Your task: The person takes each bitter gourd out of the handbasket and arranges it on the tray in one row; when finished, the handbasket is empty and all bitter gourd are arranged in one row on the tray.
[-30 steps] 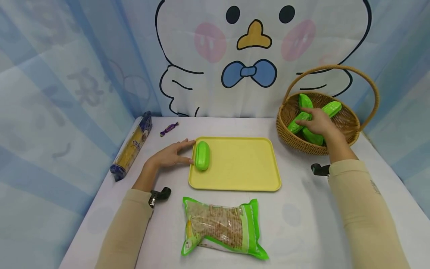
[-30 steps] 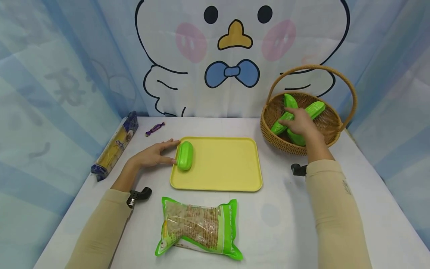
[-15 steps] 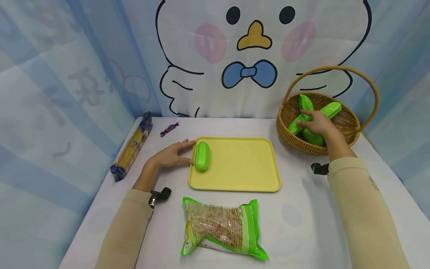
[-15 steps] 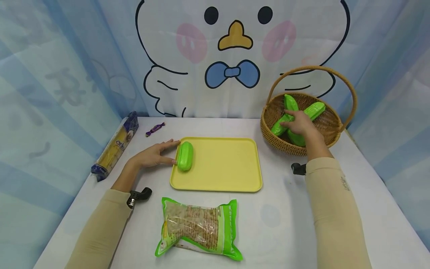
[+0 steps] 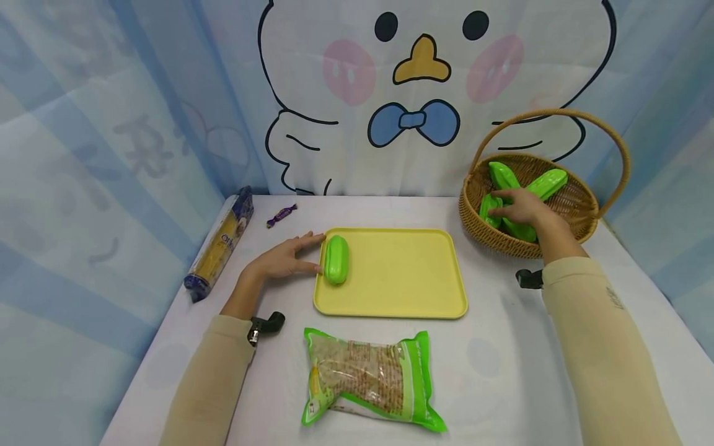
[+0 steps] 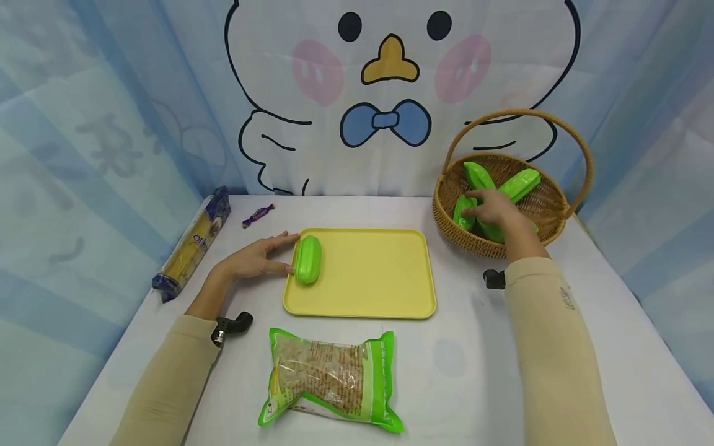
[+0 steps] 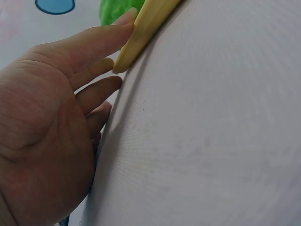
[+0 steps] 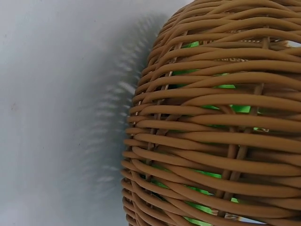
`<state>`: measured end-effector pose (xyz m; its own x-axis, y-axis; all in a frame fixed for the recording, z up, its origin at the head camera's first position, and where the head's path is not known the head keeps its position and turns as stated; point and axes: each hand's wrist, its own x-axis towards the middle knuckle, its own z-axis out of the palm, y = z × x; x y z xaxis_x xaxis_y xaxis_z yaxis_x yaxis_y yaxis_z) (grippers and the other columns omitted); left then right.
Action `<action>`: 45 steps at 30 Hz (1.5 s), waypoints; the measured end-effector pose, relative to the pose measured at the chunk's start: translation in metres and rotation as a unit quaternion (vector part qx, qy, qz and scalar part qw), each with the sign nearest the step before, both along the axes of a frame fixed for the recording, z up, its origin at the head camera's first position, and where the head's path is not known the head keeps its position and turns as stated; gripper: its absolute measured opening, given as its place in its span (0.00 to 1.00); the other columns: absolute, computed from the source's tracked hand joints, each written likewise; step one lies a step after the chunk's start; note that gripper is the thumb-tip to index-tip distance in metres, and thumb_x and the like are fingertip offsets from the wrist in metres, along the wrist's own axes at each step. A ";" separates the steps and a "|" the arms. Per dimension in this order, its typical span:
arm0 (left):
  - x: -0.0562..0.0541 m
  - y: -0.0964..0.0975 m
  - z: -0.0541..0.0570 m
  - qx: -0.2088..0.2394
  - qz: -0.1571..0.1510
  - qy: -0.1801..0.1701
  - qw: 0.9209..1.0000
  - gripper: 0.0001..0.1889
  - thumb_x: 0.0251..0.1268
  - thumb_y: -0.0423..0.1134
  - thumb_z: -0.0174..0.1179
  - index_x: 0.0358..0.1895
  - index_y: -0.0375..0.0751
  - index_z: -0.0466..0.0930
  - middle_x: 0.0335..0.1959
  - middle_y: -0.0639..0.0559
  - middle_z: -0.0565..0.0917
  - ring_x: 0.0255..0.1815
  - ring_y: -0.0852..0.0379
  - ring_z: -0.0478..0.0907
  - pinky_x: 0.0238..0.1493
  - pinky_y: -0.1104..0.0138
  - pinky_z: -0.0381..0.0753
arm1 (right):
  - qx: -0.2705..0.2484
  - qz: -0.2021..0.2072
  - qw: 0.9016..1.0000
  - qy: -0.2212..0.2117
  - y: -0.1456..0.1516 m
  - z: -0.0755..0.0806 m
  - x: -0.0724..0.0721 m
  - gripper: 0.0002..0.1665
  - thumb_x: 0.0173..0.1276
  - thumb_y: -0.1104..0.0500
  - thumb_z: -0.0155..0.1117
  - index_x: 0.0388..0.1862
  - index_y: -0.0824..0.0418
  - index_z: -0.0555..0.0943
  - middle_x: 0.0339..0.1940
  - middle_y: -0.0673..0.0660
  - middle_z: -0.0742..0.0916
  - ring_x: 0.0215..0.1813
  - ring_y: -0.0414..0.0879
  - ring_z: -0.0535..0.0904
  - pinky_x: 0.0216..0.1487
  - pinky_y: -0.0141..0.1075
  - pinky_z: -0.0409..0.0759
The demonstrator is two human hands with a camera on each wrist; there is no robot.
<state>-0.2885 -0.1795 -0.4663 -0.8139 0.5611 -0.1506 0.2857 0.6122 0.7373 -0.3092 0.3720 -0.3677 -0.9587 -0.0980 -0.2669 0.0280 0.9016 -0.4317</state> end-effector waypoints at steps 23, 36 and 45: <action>0.004 0.001 0.003 -0.010 0.011 0.000 1.000 0.48 0.62 0.60 0.73 0.83 0.60 0.58 0.87 0.44 0.47 0.88 0.35 0.35 0.85 0.37 0.37 | 0.050 0.029 0.998 -0.036 -0.002 -0.002 -0.004 0.38 0.83 0.49 0.55 0.85 0.58 0.58 0.80 0.82 0.55 0.77 0.88 0.39 0.72 0.82 0.51; 0.005 0.002 0.004 -0.017 0.014 0.002 1.000 0.48 0.62 0.60 0.73 0.83 0.60 0.58 0.87 0.45 0.48 0.88 0.37 0.37 0.86 0.39 0.37 | -0.023 0.020 1.000 0.003 0.000 -0.004 -0.005 0.39 0.78 0.58 0.62 0.83 0.63 0.61 0.80 0.81 0.58 0.81 0.79 0.48 0.76 0.75 0.56; 0.004 0.002 0.003 -0.014 0.008 0.006 1.000 0.48 0.62 0.60 0.73 0.84 0.59 0.58 0.87 0.43 0.48 0.88 0.36 0.36 0.85 0.38 0.37 | -0.038 -0.002 0.998 0.052 0.001 -0.008 -0.006 0.36 0.75 0.61 0.66 0.79 0.64 0.67 0.73 0.80 0.67 0.61 0.69 0.67 0.51 0.58 0.76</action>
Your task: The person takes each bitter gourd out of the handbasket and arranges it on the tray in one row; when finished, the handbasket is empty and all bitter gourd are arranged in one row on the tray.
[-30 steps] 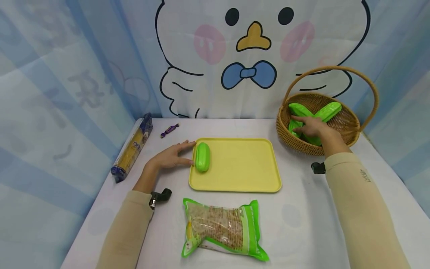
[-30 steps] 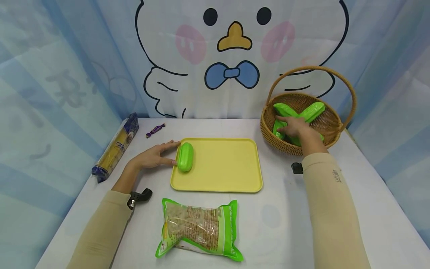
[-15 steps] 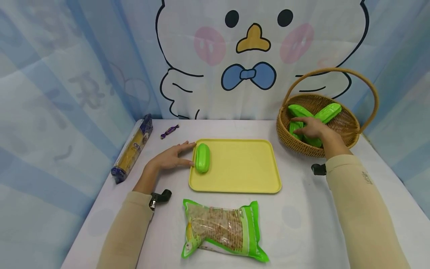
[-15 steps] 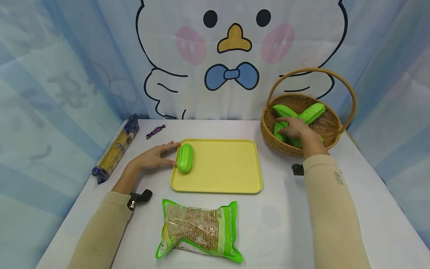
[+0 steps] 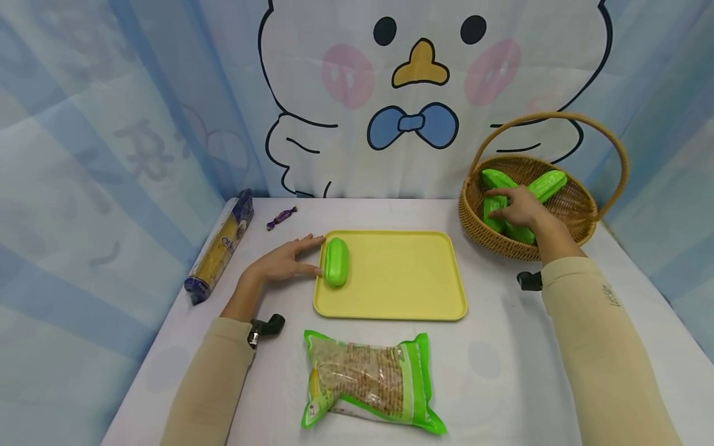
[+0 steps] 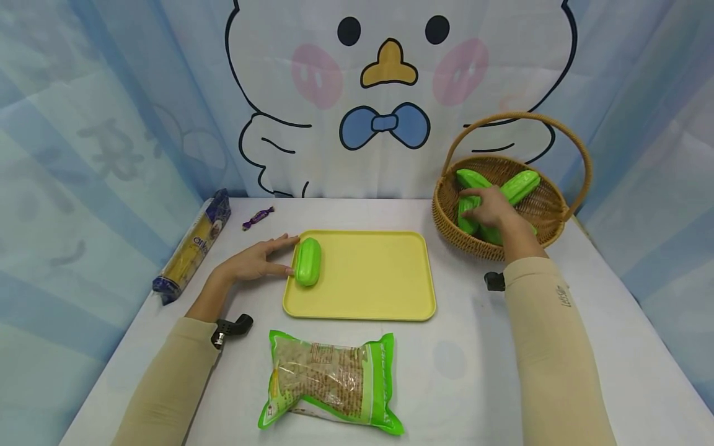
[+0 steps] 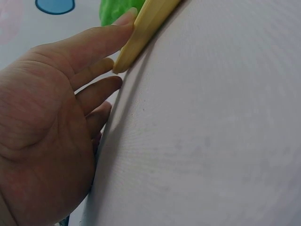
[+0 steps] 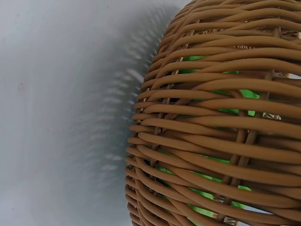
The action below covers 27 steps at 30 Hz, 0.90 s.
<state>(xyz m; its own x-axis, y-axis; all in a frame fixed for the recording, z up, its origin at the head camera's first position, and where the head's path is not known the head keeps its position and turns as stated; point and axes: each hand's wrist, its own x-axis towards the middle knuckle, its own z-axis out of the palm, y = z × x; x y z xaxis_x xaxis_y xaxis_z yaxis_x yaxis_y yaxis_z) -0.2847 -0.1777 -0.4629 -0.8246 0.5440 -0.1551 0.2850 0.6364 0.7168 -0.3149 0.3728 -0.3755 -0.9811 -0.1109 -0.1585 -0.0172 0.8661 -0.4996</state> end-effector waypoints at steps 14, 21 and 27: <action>0.000 0.000 -0.001 -0.007 0.004 -0.001 1.000 0.49 0.61 0.62 0.72 0.84 0.60 0.58 0.87 0.45 0.48 0.87 0.35 0.36 0.85 0.37 0.38 | -0.019 -0.023 0.999 0.040 -0.001 0.005 0.006 0.31 0.77 0.60 0.65 0.75 0.64 0.72 0.77 0.80 0.62 0.65 0.75 0.68 0.58 0.66 0.75; 0.000 0.000 0.001 0.002 0.002 -0.001 1.000 0.48 0.62 0.59 0.73 0.84 0.59 0.58 0.87 0.44 0.48 0.87 0.35 0.36 0.85 0.37 0.37 | -0.037 -0.023 0.999 0.022 0.000 0.009 0.006 0.33 0.80 0.57 0.61 0.80 0.62 0.67 0.82 0.76 0.61 0.72 0.74 0.65 0.57 0.62 0.72; 0.000 0.000 0.001 -0.001 0.003 -0.001 1.000 0.48 0.62 0.59 0.73 0.84 0.59 0.58 0.87 0.45 0.48 0.88 0.36 0.36 0.85 0.38 0.37 | -0.054 -0.025 0.998 0.038 0.000 0.016 0.011 0.34 0.81 0.56 0.59 0.81 0.61 0.66 0.83 0.74 0.60 0.76 0.74 0.62 0.56 0.60 0.75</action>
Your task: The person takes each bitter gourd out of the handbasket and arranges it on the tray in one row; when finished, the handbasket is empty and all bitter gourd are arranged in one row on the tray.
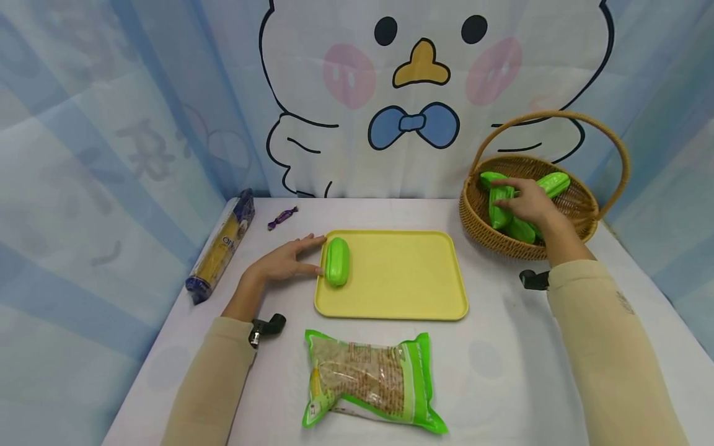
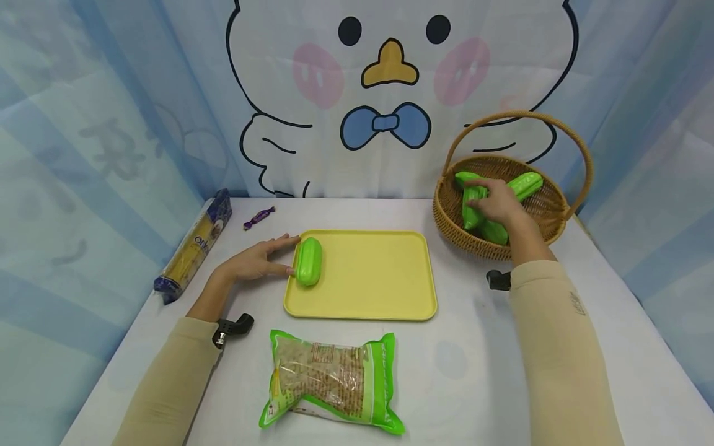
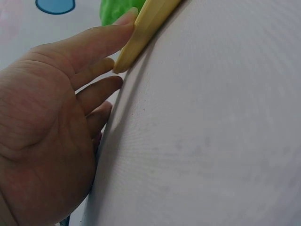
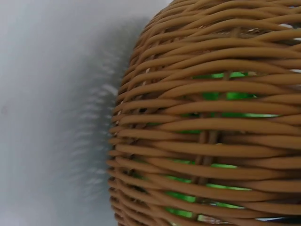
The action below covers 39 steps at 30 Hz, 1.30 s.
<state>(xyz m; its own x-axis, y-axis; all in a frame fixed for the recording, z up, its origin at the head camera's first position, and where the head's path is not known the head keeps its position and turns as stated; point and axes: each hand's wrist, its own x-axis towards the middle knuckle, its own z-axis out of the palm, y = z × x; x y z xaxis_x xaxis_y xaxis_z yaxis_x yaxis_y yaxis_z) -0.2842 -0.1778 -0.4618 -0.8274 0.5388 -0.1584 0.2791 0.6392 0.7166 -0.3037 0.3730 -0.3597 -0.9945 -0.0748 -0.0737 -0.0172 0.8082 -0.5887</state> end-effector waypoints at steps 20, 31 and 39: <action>-0.002 0.000 -0.002 -0.006 0.004 0.000 1.000 0.48 0.61 0.61 0.73 0.83 0.61 0.59 0.87 0.46 0.48 0.88 0.36 0.36 0.85 0.38 0.38 | -0.153 -0.067 0.942 0.291 -0.052 0.028 0.051 0.31 0.81 0.53 0.59 0.80 0.44 0.70 0.76 0.65 0.67 0.70 0.52 0.64 0.65 0.41 0.65; -0.001 0.001 -0.002 -0.007 0.003 0.004 1.000 0.49 0.61 0.61 0.73 0.83 0.59 0.59 0.87 0.45 0.49 0.88 0.36 0.37 0.86 0.39 0.37 | -0.297 0.069 0.891 0.336 -0.093 0.025 0.074 0.40 0.69 0.77 0.65 0.78 0.59 0.71 0.74 0.55 0.66 0.68 0.45 0.72 0.53 0.19 0.83; 0.000 0.002 -0.001 -0.003 0.004 0.002 1.000 0.49 0.61 0.60 0.73 0.83 0.59 0.59 0.87 0.45 0.49 0.88 0.36 0.36 0.85 0.38 0.37 | -0.227 0.140 0.929 0.258 -0.113 0.007 0.077 0.55 0.59 0.78 0.74 0.83 0.56 0.64 0.85 0.60 0.53 0.80 0.58 0.62 0.62 0.17 0.77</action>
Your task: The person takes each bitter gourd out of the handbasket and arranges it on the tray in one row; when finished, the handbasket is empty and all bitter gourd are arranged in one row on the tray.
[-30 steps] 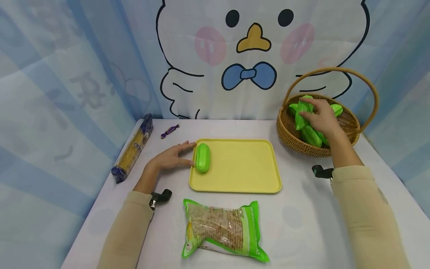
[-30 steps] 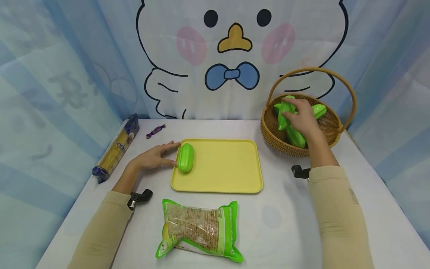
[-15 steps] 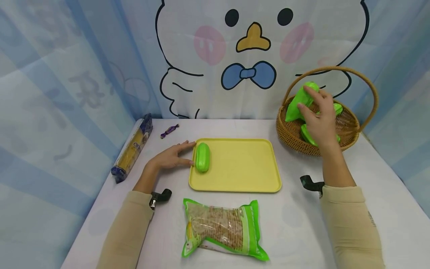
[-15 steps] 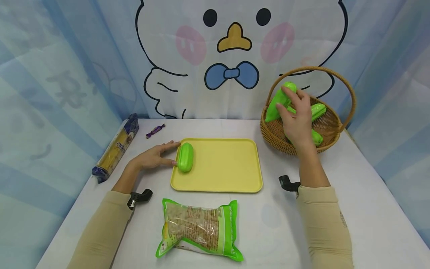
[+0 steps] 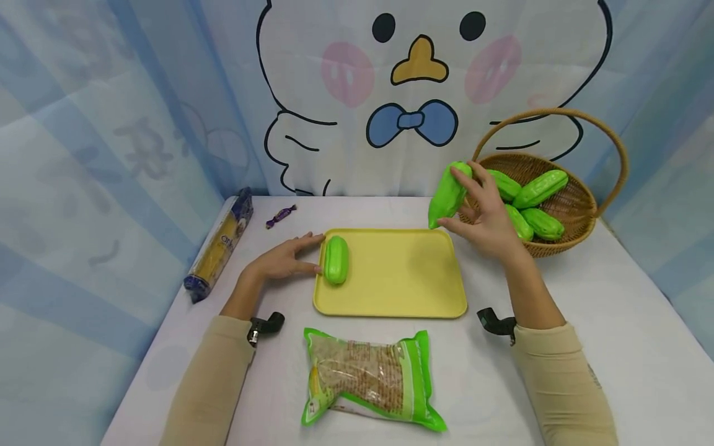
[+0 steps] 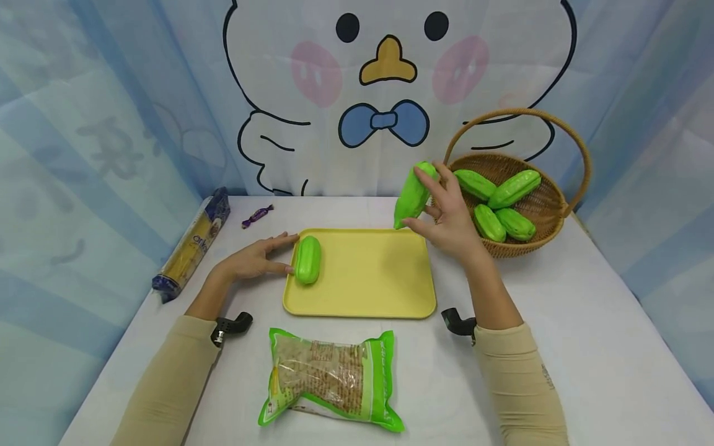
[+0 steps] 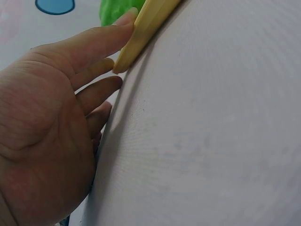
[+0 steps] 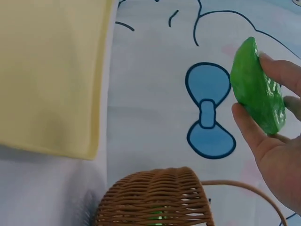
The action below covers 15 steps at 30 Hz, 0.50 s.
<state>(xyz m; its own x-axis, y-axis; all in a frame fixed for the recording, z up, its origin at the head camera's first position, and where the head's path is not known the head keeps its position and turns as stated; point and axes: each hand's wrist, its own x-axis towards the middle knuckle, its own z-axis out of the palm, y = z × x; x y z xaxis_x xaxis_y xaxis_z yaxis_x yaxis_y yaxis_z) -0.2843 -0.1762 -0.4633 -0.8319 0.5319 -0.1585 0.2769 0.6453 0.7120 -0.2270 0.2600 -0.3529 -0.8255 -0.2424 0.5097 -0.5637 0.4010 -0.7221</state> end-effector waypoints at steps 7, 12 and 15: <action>0.000 0.000 0.000 0.006 -0.006 -0.003 1.000 0.48 0.62 0.59 0.73 0.83 0.58 0.59 0.87 0.44 0.49 0.88 0.37 0.36 0.86 0.39 0.37 | 0.027 0.036 0.996 -0.071 -0.016 -0.022 0.000 0.55 0.60 0.72 0.78 0.84 0.53 0.64 0.87 0.56 0.50 0.80 0.64 0.63 0.65 0.35 0.83; 0.000 -0.001 0.000 0.008 -0.007 -0.001 1.000 0.48 0.63 0.58 0.73 0.83 0.57 0.59 0.87 0.44 0.49 0.88 0.38 0.36 0.86 0.40 0.36 | 0.057 0.090 0.986 -0.129 -0.035 -0.039 -0.002 0.55 0.60 0.73 0.78 0.83 0.52 0.65 0.88 0.54 0.50 0.78 0.63 0.64 0.62 0.51 0.86; 0.000 -0.001 0.000 -0.002 -0.005 0.003 1.000 0.48 0.62 0.60 0.72 0.84 0.57 0.58 0.87 0.44 0.49 0.88 0.36 0.37 0.86 0.39 0.37 | 0.079 0.114 0.976 -0.166 -0.045 -0.046 -0.003 0.55 0.60 0.73 0.77 0.83 0.51 0.65 0.88 0.54 0.49 0.77 0.62 0.67 0.61 0.51 0.87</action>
<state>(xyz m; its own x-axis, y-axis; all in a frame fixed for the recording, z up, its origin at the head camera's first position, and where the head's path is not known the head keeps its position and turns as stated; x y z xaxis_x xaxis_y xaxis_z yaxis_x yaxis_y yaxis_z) -0.2847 -0.1768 -0.4634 -0.8276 0.5396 -0.1549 0.2877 0.6447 0.7083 -0.2305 0.2146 -0.3988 -0.8548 -0.4924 0.1640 -0.3960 0.4145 -0.8194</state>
